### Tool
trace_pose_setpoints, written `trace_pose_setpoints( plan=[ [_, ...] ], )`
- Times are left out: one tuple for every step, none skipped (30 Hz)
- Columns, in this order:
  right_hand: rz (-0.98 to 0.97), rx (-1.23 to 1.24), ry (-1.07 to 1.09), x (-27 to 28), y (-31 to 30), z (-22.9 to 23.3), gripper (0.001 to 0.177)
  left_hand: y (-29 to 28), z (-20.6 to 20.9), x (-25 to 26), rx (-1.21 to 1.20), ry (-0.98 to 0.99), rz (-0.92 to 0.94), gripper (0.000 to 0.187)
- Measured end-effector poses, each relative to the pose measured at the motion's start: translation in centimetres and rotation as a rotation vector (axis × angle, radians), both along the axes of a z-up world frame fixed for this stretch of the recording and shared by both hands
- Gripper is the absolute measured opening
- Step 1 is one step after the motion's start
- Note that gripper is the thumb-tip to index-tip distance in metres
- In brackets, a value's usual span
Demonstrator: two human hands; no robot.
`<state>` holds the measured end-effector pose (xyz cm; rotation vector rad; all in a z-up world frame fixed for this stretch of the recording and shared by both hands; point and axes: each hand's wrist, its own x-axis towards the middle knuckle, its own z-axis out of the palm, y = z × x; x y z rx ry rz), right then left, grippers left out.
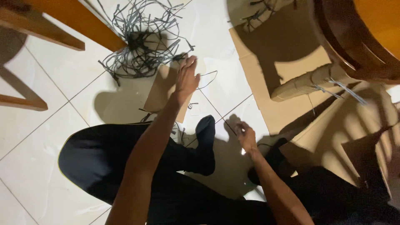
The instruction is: Wrapping a wooden stool leg with cardboard and securing it with wire ties
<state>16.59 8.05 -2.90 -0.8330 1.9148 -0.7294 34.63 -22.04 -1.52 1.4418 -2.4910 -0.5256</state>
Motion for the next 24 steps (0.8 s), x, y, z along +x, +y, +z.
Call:
trace_pose_setpoints(
  plan=[
    [-0.082,-0.075,0.020,-0.7,-0.4,-0.5,0.023,0.5,1.4,-1.3,-0.038,0.198,-0.026,0.053],
    [-0.161,-0.150,0.040,-1.5,-0.8,-1.0,0.018,1.1,2.8,-2.7,-0.074,0.397,-0.049,0.045],
    [-0.167,-0.154,0.042,-1.4,-1.9,0.7,0.018,1.8,3.3,-4.1,-0.077,0.399,-0.056,0.045],
    [-0.257,-0.350,-0.019,-1.2,-3.1,2.5,0.014,2.4,3.9,-5.4,-0.036,0.476,-0.062,0.036],
    [-0.345,-0.547,-0.080,-1.1,-4.4,4.3,0.015,3.0,4.5,-6.7,0.005,0.553,-0.068,0.028],
    [-0.352,-0.553,-0.079,-1.1,-5.1,6.5,0.015,4.4,8.0,-7.2,0.001,0.553,-0.076,0.028],
    [-0.350,-0.641,-0.079,-1.3,-5.9,8.8,0.016,5.8,11.4,-7.7,0.123,0.679,-0.132,0.023],
    [-0.350,-0.728,-0.077,-1.4,-6.6,11.0,0.024,7.3,14.8,-8.3,0.250,0.802,-0.191,0.020],
    [-0.359,-0.734,-0.074,-1.8,-6.9,12.9,0.024,8.1,17.2,-8.4,0.249,0.801,-0.202,0.020],
    [-0.263,-0.756,-0.109,-2.1,-7.0,14.7,0.041,9.0,19.4,-8.3,0.391,0.873,-0.237,0.019],
    [-0.165,-0.777,-0.143,-2.4,-7.2,16.4,0.059,9.9,21.7,-8.2,0.536,0.942,-0.272,0.018],
    [-0.175,-0.781,-0.142,-2.4,-7.0,17.3,0.059,10.1,21.6,-8.4,0.537,0.937,-0.281,0.018],
    [-0.126,-0.774,-0.172,-2.4,-6.8,18.3,0.056,10.4,21.5,-8.5,0.613,0.999,-0.259,0.018],
    [-0.077,-0.766,-0.200,-2.4,-6.6,19.2,0.055,10.6,21.3,-8.7,0.692,1.061,-0.236,0.020],
    [-0.088,-0.770,-0.197,-2.5,-6.4,19.5,0.055,10.3,20.9,-8.6,0.695,1.055,-0.246,0.020],
    [-0.110,-0.715,-0.346,-2.5,-6.2,19.7,0.038,10.0,20.4,-8.4,0.683,1.077,-0.231,0.023],
    [-0.132,-0.658,-0.495,-2.6,-6.1,19.9,0.030,9.6,19.9,-8.3,0.672,1.098,-0.215,0.025],
    [-0.141,-0.660,-0.493,-3.1,-5.9,19.3,0.030,9.0,18.6,-8.1,0.677,1.094,-0.222,0.025],
    [-0.167,-0.654,-0.564,-3.5,-5.7,18.6,0.027,8.2,17.3,-8.0,0.652,1.099,-0.016,0.026],
    [-0.198,-0.649,-0.635,-4.0,-5.4,17.9,0.025,7.6,16.0,-8.0,0.624,1.094,0.187,0.026],
    [-0.211,-0.652,-0.632,-3.9,-5.1,17.7,0.025,7.3,16.0,-7.1,0.632,1.089,0.177,0.026],
    [-0.219,-0.651,-0.635,-3.9,-4.9,17.7,0.023,6.8,16.0,-6.6,0.452,1.376,-0.466,0.062],
    [-0.227,-0.650,-0.639,-4.0,-4.7,17.7,0.021,6.2,16.0,-6.1,0.213,1.587,-1.127,0.103],
    [-0.248,-0.657,-0.628,-4.1,-4.4,16.9,0.021,6.8,18.1,-5.7,0.232,1.592,-1.145,0.103]
  ],
)
